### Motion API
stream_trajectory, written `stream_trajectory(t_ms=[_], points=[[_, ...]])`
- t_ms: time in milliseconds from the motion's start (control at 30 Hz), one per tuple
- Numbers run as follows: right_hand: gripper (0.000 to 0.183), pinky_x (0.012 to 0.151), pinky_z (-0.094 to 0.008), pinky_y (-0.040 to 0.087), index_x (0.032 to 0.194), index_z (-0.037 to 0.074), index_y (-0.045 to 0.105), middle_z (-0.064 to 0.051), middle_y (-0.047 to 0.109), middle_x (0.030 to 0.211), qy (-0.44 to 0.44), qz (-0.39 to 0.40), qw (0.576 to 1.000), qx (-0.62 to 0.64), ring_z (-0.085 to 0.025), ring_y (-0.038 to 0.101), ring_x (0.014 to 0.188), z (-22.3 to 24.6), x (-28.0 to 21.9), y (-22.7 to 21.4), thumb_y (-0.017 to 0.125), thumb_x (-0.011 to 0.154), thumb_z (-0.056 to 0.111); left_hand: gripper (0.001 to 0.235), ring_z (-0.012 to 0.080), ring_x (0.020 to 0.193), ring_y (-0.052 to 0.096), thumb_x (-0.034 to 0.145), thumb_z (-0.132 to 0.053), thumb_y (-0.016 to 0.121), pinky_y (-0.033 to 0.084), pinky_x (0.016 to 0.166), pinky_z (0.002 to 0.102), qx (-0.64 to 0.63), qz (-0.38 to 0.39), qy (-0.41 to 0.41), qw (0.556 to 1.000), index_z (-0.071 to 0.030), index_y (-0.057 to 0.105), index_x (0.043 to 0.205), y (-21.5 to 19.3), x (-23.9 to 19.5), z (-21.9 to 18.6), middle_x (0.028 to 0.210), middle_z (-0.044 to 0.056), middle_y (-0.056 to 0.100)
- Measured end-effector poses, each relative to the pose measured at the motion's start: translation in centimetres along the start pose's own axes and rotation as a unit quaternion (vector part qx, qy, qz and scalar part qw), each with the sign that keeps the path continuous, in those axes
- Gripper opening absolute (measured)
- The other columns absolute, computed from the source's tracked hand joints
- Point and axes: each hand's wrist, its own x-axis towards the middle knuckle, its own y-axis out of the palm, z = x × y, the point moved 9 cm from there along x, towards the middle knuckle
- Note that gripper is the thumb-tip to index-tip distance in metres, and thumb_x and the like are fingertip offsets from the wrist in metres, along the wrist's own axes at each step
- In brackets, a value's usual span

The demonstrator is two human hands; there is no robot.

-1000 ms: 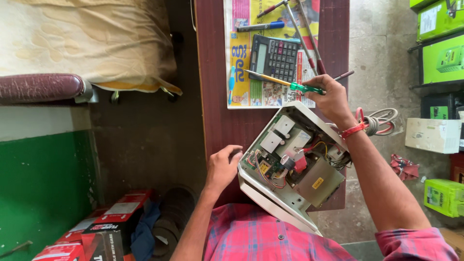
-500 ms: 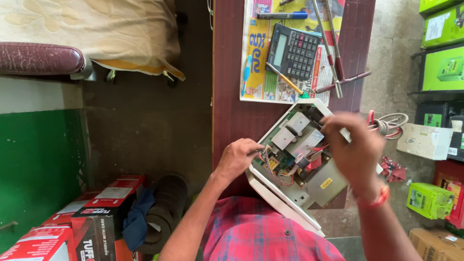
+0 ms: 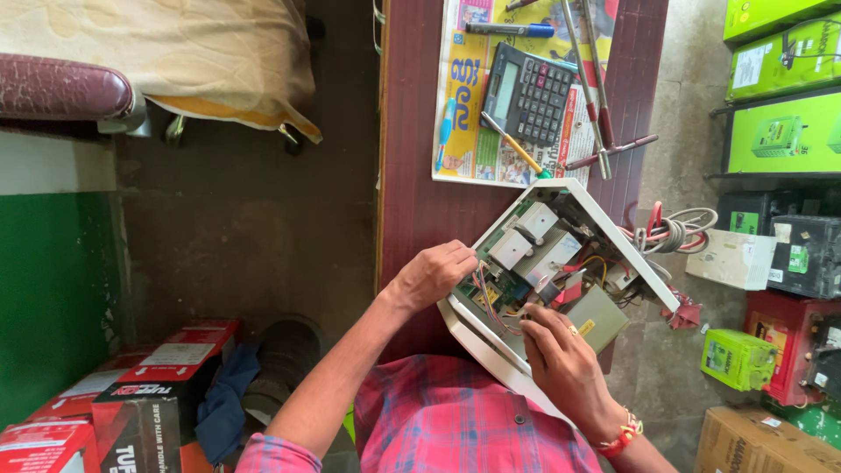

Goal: The person uses a screwdriver to loosen and tighten screws on a circuit board inside an open white electrical box. They adjust internal wiring and components, then remove the circuit board from the box.

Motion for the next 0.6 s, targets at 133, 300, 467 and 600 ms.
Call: stream_trajectory(t_ms=[133, 300, 467, 600], points=[[0.025, 0.087, -0.042, 0.057, 0.108, -0.001, 0.064, -0.018, 0.066, 0.121, -0.013, 0.034, 0.999, -0.004, -0.036, 0.068, 0.106, -0.7, -0.3, 1.7, 0.071, 0.084, -0.004, 0.007, 0.0238, 0.093, 0.067, 0.085, -0.003, 0.064, 0.058, 0.085, 0.033, -0.021, 0.026, -0.029, 0.999, -0.005, 0.065, 0.091, 0.6, -0.4, 0.6, 0.095, 0.008, 0.069], [0.029, 0.088, -0.042, 0.057, 0.111, -0.002, 0.063, -0.020, 0.065, 0.124, -0.041, 0.061, 0.997, 0.020, -0.037, 0.068, 0.106, -0.8, 0.2, 2.4, 0.070, 0.082, -0.002, 0.017, 0.0233, 0.104, 0.068, 0.083, 0.001, 0.063, 0.059, 0.088, 0.031, -0.029, 0.025, -0.038, 0.999, -0.003, 0.068, 0.099, 0.3, -0.2, 0.9, 0.108, 0.009, 0.071], [0.029, 0.087, -0.042, 0.058, 0.112, -0.002, 0.064, -0.020, 0.066, 0.124, -0.033, 0.065, 0.997, 0.022, -0.036, 0.069, 0.107, -1.1, -0.1, 3.1, 0.069, 0.084, -0.002, 0.021, 0.0237, 0.103, 0.067, 0.082, 0.000, 0.064, 0.059, 0.088, 0.031, -0.002, 0.038, -0.017, 0.999, -0.003, 0.068, 0.102, 0.6, -0.5, 0.4, 0.109, 0.009, 0.070], [0.030, 0.086, -0.041, 0.059, 0.113, -0.004, 0.064, -0.021, 0.065, 0.124, -0.047, 0.058, 0.997, 0.006, -0.038, 0.068, 0.107, -1.2, -0.5, 3.9, 0.068, 0.084, -0.002, 0.021, 0.0237, 0.101, 0.067, 0.085, -0.002, 0.065, 0.058, 0.089, 0.032, 0.016, 0.034, -0.001, 0.999, -0.002, 0.066, 0.106, 0.3, -0.7, 0.1, 0.106, 0.009, 0.070]])
